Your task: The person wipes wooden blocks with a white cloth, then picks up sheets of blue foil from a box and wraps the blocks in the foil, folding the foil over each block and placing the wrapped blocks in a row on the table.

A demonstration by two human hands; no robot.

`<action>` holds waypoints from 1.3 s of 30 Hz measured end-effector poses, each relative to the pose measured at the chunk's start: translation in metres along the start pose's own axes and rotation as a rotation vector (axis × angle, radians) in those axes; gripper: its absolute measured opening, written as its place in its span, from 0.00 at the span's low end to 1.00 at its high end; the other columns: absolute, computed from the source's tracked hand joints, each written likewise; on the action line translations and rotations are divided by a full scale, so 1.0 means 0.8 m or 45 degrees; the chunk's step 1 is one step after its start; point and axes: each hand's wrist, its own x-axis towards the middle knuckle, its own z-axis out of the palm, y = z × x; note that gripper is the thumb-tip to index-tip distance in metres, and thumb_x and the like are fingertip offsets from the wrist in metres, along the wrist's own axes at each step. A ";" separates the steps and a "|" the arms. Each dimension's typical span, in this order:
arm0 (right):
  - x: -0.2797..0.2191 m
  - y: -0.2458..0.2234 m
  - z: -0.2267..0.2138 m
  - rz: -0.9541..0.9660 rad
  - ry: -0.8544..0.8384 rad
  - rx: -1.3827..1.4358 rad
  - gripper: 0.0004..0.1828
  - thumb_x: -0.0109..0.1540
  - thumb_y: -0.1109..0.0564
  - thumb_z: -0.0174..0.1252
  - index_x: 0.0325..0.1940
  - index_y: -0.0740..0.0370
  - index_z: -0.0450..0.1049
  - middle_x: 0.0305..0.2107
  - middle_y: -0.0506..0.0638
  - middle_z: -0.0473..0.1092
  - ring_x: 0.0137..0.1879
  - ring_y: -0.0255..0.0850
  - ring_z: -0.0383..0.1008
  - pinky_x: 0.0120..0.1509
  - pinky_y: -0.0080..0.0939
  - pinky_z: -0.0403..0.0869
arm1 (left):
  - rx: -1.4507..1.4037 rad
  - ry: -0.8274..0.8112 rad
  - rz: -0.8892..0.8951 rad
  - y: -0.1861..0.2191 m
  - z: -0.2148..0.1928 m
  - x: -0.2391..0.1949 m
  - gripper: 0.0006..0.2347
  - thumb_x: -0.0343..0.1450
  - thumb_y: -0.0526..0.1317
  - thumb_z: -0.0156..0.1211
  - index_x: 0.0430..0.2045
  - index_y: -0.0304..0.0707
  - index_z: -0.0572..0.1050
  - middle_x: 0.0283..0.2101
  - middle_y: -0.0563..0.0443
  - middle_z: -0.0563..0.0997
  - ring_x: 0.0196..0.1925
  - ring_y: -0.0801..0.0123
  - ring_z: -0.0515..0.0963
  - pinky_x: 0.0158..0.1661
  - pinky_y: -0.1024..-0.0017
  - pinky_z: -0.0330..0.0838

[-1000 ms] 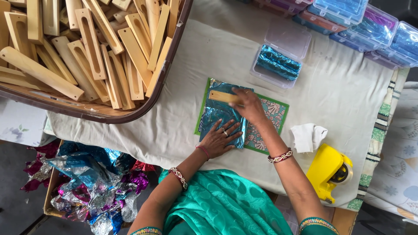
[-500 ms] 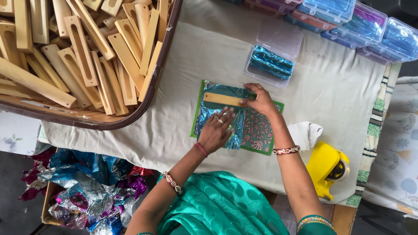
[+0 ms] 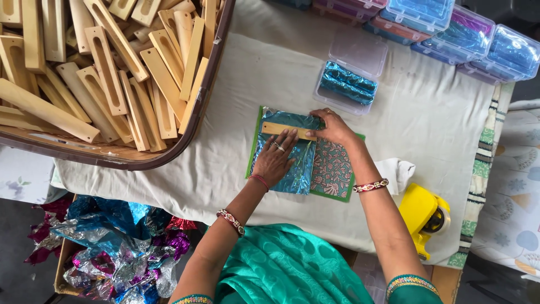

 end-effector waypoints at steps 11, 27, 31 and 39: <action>0.014 0.015 -0.002 -0.053 -0.097 -0.044 0.42 0.45 0.39 0.77 0.55 0.65 0.76 0.48 0.61 0.75 0.57 0.52 0.75 0.62 0.48 0.73 | 0.090 0.012 -0.001 -0.002 0.009 -0.001 0.29 0.77 0.54 0.41 0.74 0.47 0.49 0.78 0.60 0.44 0.79 0.68 0.42 0.74 0.60 0.41; -0.040 -0.011 0.026 -0.144 0.135 0.237 0.17 0.59 0.51 0.68 0.47 0.64 0.80 0.42 0.56 0.79 0.49 0.45 0.80 0.56 0.42 0.76 | 0.125 0.062 -0.017 -0.001 0.020 -0.002 0.30 0.76 0.55 0.41 0.74 0.49 0.50 0.78 0.60 0.44 0.79 0.70 0.43 0.74 0.59 0.41; -0.061 -0.015 0.044 -0.290 0.368 0.162 0.17 0.58 0.53 0.70 0.47 0.64 0.81 0.44 0.57 0.78 0.49 0.46 0.79 0.53 0.43 0.77 | 0.161 0.066 -0.007 0.001 0.034 -0.013 0.29 0.77 0.55 0.41 0.74 0.48 0.50 0.78 0.60 0.44 0.79 0.70 0.43 0.74 0.58 0.41; -0.101 -0.026 0.079 -0.676 0.769 -0.352 0.08 0.58 0.57 0.69 0.40 0.58 0.81 0.45 0.45 0.78 0.57 0.42 0.75 0.63 0.48 0.69 | -0.048 0.074 -0.025 0.015 0.030 -0.048 0.27 0.73 0.49 0.54 0.67 0.35 0.61 0.77 0.56 0.52 0.78 0.66 0.51 0.72 0.55 0.47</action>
